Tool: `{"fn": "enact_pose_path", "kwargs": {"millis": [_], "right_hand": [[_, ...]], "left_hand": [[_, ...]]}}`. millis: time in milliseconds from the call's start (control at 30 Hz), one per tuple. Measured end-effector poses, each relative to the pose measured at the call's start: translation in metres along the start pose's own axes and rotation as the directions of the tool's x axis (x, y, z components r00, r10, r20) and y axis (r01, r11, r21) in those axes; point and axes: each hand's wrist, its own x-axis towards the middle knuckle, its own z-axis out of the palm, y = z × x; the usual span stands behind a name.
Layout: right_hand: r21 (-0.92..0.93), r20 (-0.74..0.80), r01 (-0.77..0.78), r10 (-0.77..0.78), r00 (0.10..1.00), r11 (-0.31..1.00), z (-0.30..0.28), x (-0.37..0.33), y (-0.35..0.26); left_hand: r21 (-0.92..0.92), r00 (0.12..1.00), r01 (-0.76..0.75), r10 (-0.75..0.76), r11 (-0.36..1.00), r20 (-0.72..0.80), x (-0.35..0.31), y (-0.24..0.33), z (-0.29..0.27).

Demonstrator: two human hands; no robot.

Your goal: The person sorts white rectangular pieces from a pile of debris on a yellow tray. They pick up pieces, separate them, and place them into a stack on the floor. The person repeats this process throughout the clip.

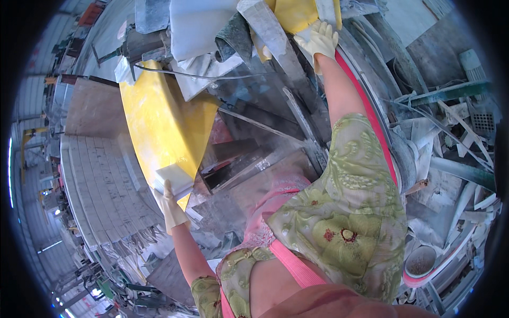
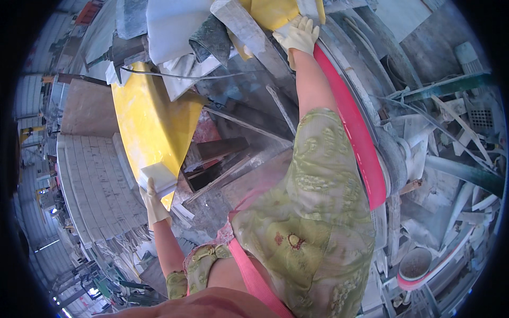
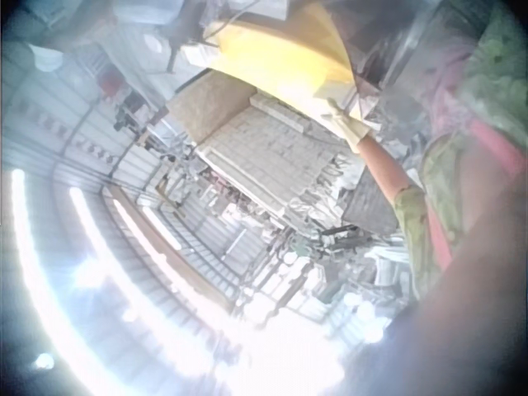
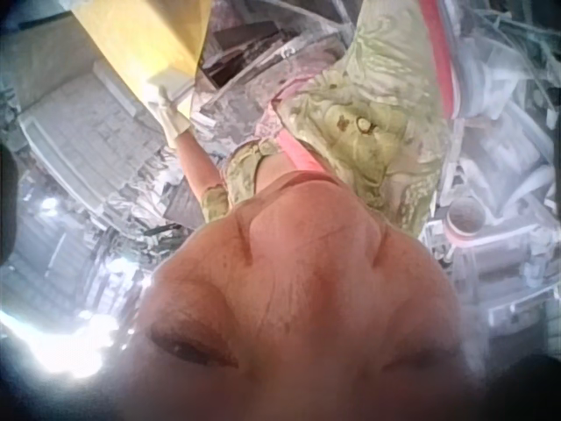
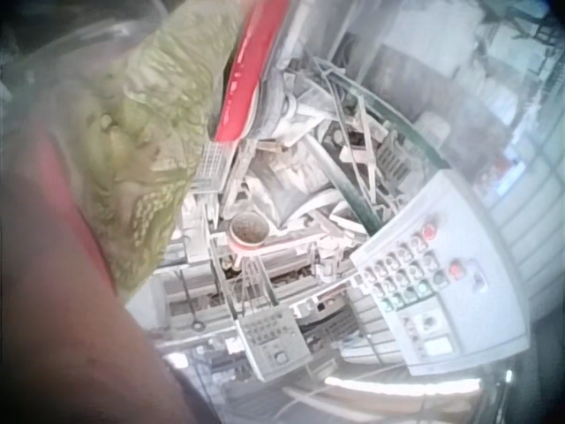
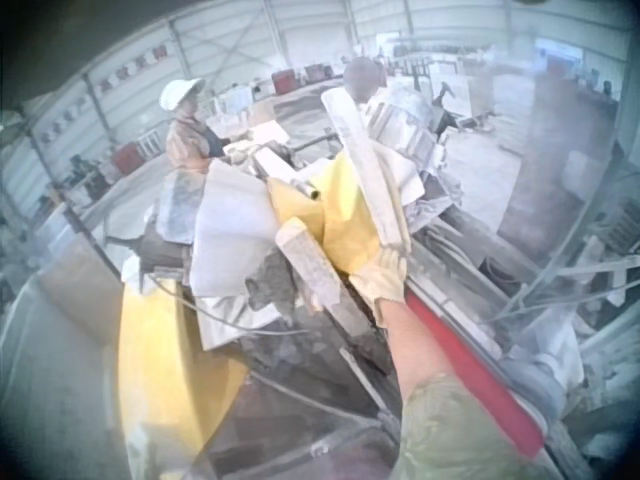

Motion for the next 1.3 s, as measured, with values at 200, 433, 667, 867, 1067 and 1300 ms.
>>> {"fn": "enact_pose_path", "kwargs": {"millis": [200, 433, 667, 867, 1067, 1300], "right_hand": [[-0.051, -0.004, 0.073, -0.073, 0.997, 0.996, -0.018, -0.029, 0.02], [-0.118, 0.129, 0.171, -0.156, 0.979, 0.978, -0.064, -0.13, 0.084], [-0.15, 0.201, 0.439, -0.408, 0.891, 0.886, -0.118, -0.174, 0.12], [-0.295, 0.267, 0.469, -0.399, 0.877, 0.833, -0.088, -0.164, 0.108], [-0.258, 0.341, 0.165, -0.07, 0.937, 0.952, -0.105, -0.137, 0.075], [0.848, 0.107, 0.195, -0.52, 0.847, 0.492, -0.126, -0.221, -0.092]], "left_hand": [[-0.045, 0.997, -0.05, 0.052, 0.998, 0.048, -0.002, 0.001, 0.002], [-0.073, 0.995, -0.069, 0.074, 0.995, 0.071, -0.017, 0.004, 0.001], [-0.032, 0.992, -0.108, 0.11, 0.994, 0.058, -0.013, 0.001, -0.002], [-0.115, 0.968, -0.214, 0.227, 0.97, 0.107, 0.002, -0.011, -0.004], [0.491, 0.942, -0.306, 0.334, 0.816, 0.031, 0.005, -0.028, -0.021], [-0.099, 0.999, -0.052, 0.05, 0.994, -0.019, 0.001, -0.011, -0.017]]}}
